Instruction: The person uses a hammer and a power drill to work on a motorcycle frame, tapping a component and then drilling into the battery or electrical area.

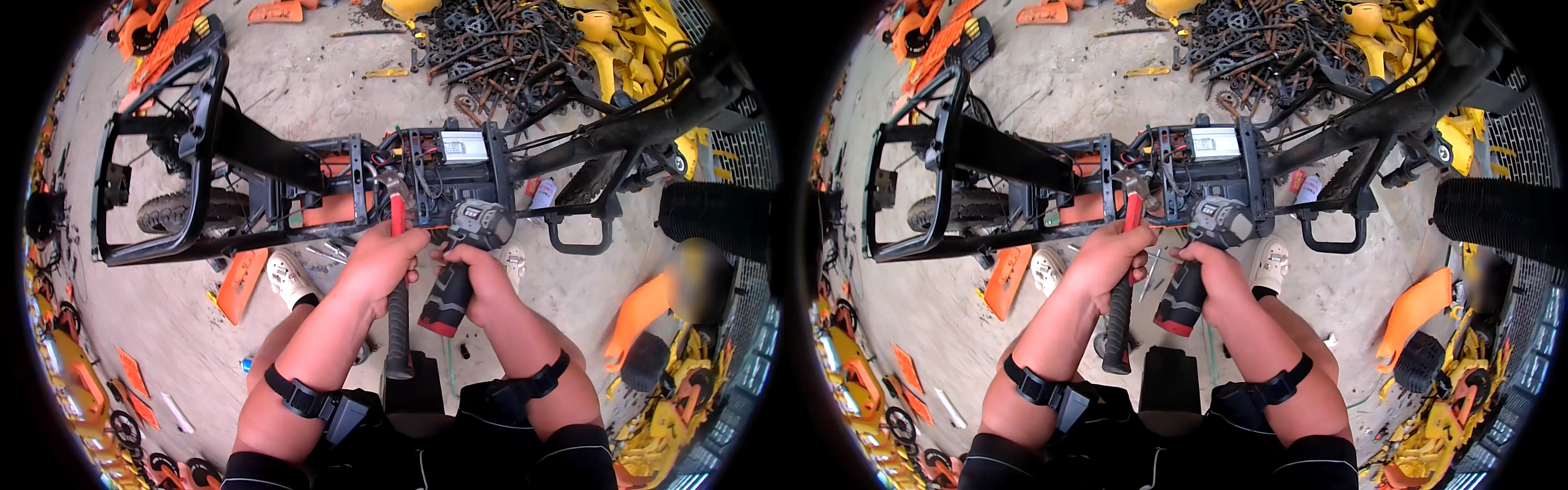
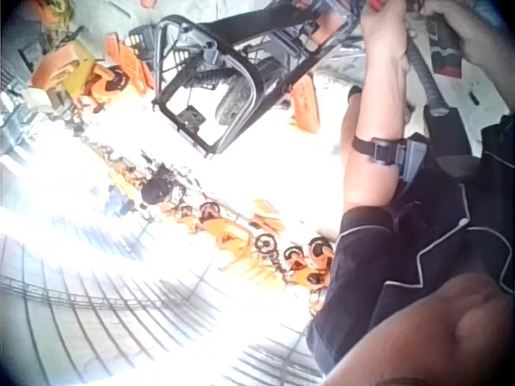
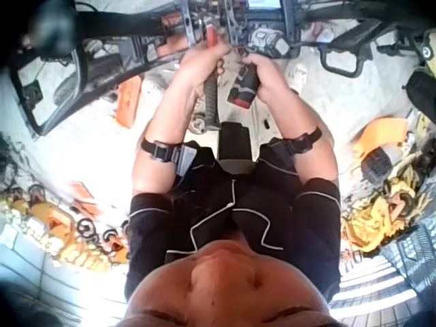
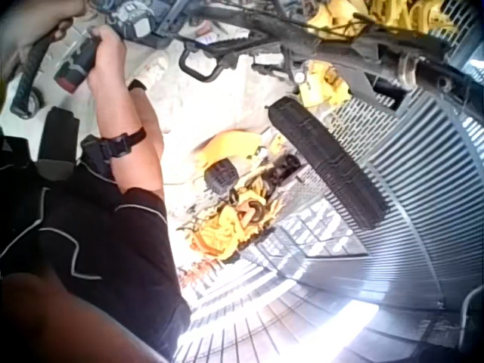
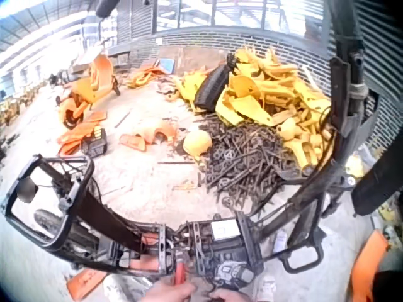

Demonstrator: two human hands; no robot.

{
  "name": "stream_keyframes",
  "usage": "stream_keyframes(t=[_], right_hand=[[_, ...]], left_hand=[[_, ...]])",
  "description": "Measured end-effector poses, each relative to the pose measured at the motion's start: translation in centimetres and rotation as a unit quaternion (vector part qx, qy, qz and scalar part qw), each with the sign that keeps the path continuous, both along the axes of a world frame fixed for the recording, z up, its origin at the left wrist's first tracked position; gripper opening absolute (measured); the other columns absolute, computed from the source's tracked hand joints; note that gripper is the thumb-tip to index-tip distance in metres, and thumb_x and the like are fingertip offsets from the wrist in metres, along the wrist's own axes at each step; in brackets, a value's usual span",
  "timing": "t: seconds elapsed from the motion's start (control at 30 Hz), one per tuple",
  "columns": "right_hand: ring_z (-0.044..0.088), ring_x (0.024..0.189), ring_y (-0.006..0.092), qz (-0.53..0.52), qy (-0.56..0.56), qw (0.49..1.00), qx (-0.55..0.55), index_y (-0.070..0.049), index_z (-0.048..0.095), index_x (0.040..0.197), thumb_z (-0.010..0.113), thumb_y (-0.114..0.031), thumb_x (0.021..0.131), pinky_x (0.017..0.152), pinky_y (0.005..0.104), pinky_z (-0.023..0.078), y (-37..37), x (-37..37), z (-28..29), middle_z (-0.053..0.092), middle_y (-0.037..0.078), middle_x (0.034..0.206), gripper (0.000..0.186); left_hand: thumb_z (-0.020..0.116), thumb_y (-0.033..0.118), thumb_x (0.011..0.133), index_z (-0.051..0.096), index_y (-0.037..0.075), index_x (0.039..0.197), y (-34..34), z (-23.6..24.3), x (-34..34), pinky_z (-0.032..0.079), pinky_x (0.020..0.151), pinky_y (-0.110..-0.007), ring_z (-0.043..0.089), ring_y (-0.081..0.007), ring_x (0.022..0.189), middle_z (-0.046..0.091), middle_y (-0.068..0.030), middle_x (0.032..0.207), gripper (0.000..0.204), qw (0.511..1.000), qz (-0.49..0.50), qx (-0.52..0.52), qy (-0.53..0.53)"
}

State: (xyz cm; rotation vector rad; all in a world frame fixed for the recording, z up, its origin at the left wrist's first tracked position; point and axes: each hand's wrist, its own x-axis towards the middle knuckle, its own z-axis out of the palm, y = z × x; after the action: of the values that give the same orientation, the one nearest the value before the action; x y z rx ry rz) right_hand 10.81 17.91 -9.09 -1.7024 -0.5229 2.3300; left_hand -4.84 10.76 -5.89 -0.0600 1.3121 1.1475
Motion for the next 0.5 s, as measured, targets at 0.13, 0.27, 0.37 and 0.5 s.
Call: stream_keyframes(t=[0.13,0.27,0.37,0.5], right_hand=[[0.063,0.083,0.0217,-0.024,0.043,0.998,-0.04,-0.002,0.06,0.108,0.061,-0.01,0.084,0.078,0.036,0.053,-0.2,0.2,-0.3,0.069,0.012,0.098,0.025],[0.064,0.086,0.0219,-0.025,0.034,0.998,-0.047,-0.001,0.059,0.109,0.062,-0.013,0.086,0.075,0.0389,0.054,0.4,0.4,1.0,0.068,0.013,0.099,0.026],[0.064,0.086,0.0217,-0.016,0.03,0.999,-0.04,-0.001,0.059,0.109,0.062,-0.013,0.088,0.075,0.0388,0.055,1.6,0.4,1.4,0.068,0.012,0.098,0.025],[0.065,0.083,0.0221,-0.034,0.094,0.994,-0.05,-0.002,0.059,0.11,0.066,-0.021,0.09,0.072,0.0371,0.055,2.7,0.4,1.5,0.068,0.011,0.095,0.028]], left_hand=[[0.068,0.012,0.09,0.052,0.002,0.107,0.4,0.5,0.2,0.039,0.047,-0.022,0.044,-0.0057,0.055,0.048,0.0024,0.073,0.025,1.0,-0.002,0.012,0.017],[0.067,0.01,0.092,0.05,0.003,0.111,0.4,0.5,0.3,0.038,0.047,-0.021,0.043,-0.0045,0.054,0.049,0.0025,0.075,0.027,1.0,0.016,0.022,0.004],[0.065,0.011,0.092,0.053,0.003,0.106,0.3,0.6,0.6,0.038,0.047,-0.021,0.043,-0.0046,0.054,0.049,0.0028,0.074,0.02,0.999,0.027,0.028,-0.007],[0.066,0.014,0.09,0.057,0.004,0.098,0.4,-0.3,0.2,0.04,0.048,-0.024,0.045,-0.0068,0.055,0.049,0.0024,0.071,0.016,1.0,0.016,0.004,-0.002]])
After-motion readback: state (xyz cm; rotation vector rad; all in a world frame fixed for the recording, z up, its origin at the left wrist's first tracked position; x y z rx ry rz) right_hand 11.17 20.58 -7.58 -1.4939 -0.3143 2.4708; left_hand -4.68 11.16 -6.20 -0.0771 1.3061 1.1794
